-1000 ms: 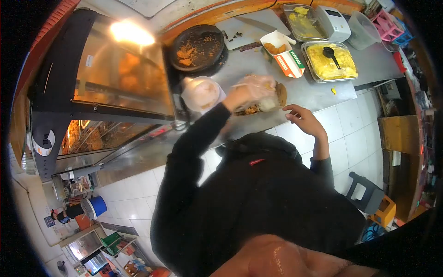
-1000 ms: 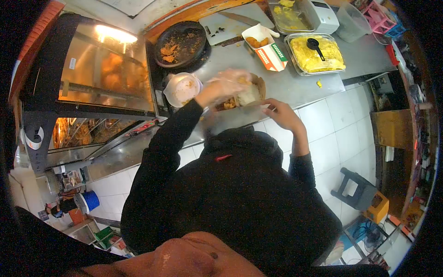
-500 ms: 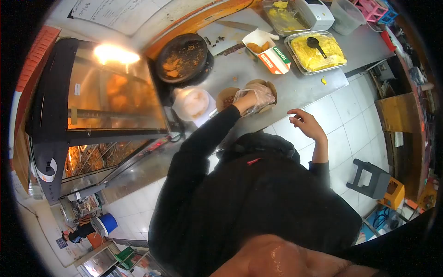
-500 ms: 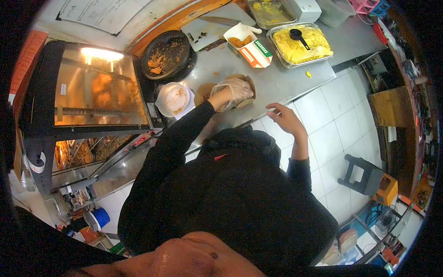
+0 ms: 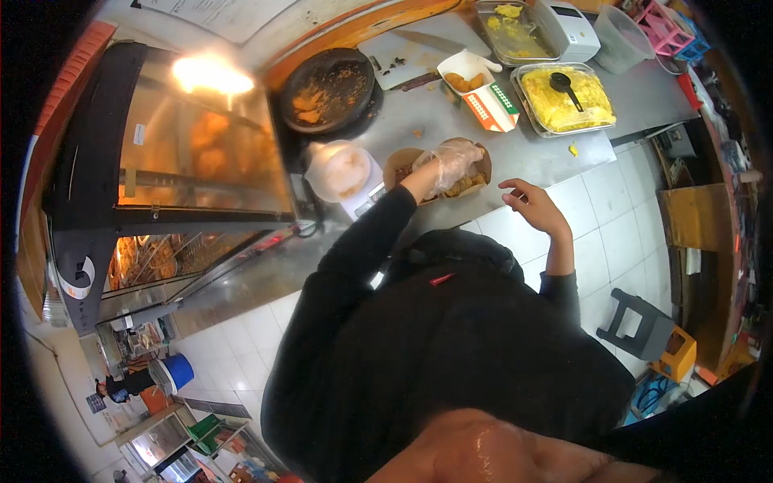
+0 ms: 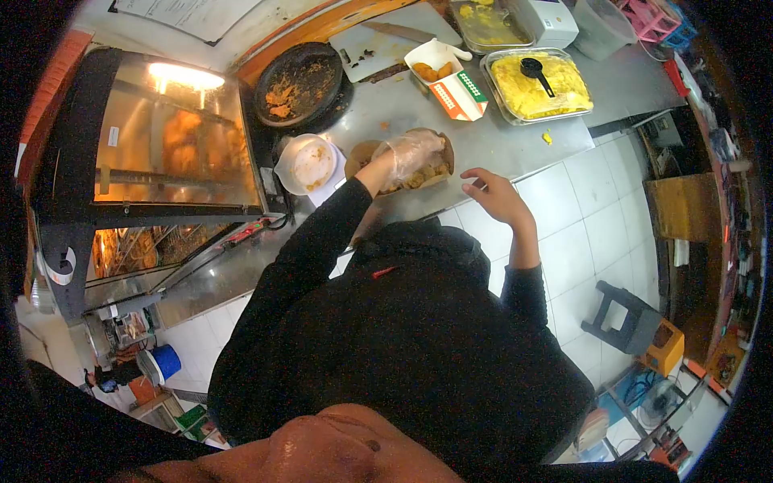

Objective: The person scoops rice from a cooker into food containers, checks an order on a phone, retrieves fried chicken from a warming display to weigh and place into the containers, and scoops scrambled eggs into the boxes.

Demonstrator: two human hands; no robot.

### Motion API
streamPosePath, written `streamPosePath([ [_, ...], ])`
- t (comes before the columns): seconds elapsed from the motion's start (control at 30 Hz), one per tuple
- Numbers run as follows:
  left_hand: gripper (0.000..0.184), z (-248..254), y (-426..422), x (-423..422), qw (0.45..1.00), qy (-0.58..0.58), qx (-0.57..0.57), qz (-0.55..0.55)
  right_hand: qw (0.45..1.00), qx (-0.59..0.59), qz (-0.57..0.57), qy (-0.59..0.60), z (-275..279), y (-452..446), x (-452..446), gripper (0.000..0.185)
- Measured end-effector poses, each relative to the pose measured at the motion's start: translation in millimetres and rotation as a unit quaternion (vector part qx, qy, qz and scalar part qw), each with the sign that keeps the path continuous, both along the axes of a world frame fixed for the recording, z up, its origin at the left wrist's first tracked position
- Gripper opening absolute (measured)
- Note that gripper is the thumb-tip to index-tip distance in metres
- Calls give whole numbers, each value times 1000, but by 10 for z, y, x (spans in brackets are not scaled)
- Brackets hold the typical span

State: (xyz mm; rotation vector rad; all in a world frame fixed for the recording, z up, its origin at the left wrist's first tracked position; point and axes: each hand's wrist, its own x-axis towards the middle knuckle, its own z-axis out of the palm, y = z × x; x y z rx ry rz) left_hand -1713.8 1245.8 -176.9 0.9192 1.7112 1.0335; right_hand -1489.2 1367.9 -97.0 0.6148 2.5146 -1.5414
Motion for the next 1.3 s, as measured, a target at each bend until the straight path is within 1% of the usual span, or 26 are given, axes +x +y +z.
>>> streamPosePath([
  [0.07, 37, -97, -64, -66, 996, -46, 75, 35, 1000, -2, -4, 1, 23, -4, 13, 32],
  [0.13, 39, 225, -306, -196, 968, -196, 112, 107, 1000, -5, -8, -4, 46, -11, 27, 32],
  [0.17, 40, 536, -432, -192, 957, -228, 103, 144, 1000, -6, -10, -8, 48, 2, 37, 32],
  [0.27, 44, 792, -975, -406, 929, -205, 170, 258, 1000, -12, -12, -4, 39, 26, 41, 32],
  [0.33, 44, 548, -1449, -777, 927, -97, 199, 301, 1000, -17, -10, -1, 13, 39, 23, 32],
  [0.37, 43, 284, -1761, -1123, 939, 109, 100, 309, 1000, -20, -6, -2, -2, 45, 9, 32],
  [0.4, 42, 66, -1986, -1309, 919, 255, 72, 292, 1000, -22, -2, -4, -9, 43, -17, 32],
  [0.43, 42, -145, -2208, -1490, 871, 398, 35, 286, 1000, -17, 7, -4, -7, 33, -53, 32],
  [0.47, 42, -289, -2363, -1536, 829, 485, 76, 268, 1000, -11, 18, -5, -2, 21, -94, 32],
  [0.53, 42, -169, -2502, -1371, 791, 565, 27, 235, 999, -3, 43, -2, 11, -10, -194, 32],
  [0.57, 43, 208, -2481, -1095, 798, 558, -60, 221, 998, 0, 57, 2, 25, -26, -259, 32],
  [0.6, 44, 425, -2476, -899, 799, 546, -145, 205, 998, 3, 70, 6, 44, -41, -316, 32],
  [0.63, 48, 388, -2512, -850, 836, 477, -85, 259, 997, 2, 73, 7, 71, -55, -364, 32],
  [0.7, 46, 281, -2620, -655, 809, 512, -41, 285, 997, -2, 75, 11, 128, -77, -443, 32],
  [0.77, 36, 163, -2696, -501, 851, 475, -64, 214, 997, 4, 77, 14, 157, -101, -484, 31],
  [0.8, 27, 115, -2719, -451, 894, 415, -107, 127, 997, 8, 77, 15, 167, -90, -483, 30],
  [0.83, 19, 26, -2737, -399, 924, 350, -148, 39, 997, 11, 79, 1, 141, -62, -479, 30],
  [0.93, 16, -374, -2611, -51, 923, 333, -193, -13, 996, 24, 84, -34, -24, 3, -454, 29],
  [1.03, 31, -558, -2554, 112, 910, 379, -154, 67, 993, 30, 94, -65, -124, 34, -405, 29],
  [1.1, 28, -656, -2520, 101, 919, 350, -113, 140, 990, 17, 109, -92, -161, 24, -383, 29],
  [1.13, 27, -685, -2506, 86, 921, 335, -93, 176, 991, 25, 111, -71, -185, 1, -383, 28],
  [1.17, 26, -714, -2495, 59, 923, 288, -110, 232, 992, 33, 114, -50, -221, -41, -381, 28],
  [1.2, 25, -345, -2366, 71, 919, 239, -126, 287, 992, 41, 116, -30, -233, -87, -388, 27],
  [1.23, 25, -153, -2302, 80, 910, 188, -142, 341, 993, 49, 104, -34, -223, -133, -405, 29],
  [1.27, 25, -339, -2315, 10, 913, 164, -67, 368, 994, 47, 95, -15, -219, -172, -421, 29],
  [1.3, 25, -699, -2346, -126, 908, 140, 9, 394, 995, 44, 87, 6, -231, -211, -442, 29],
])
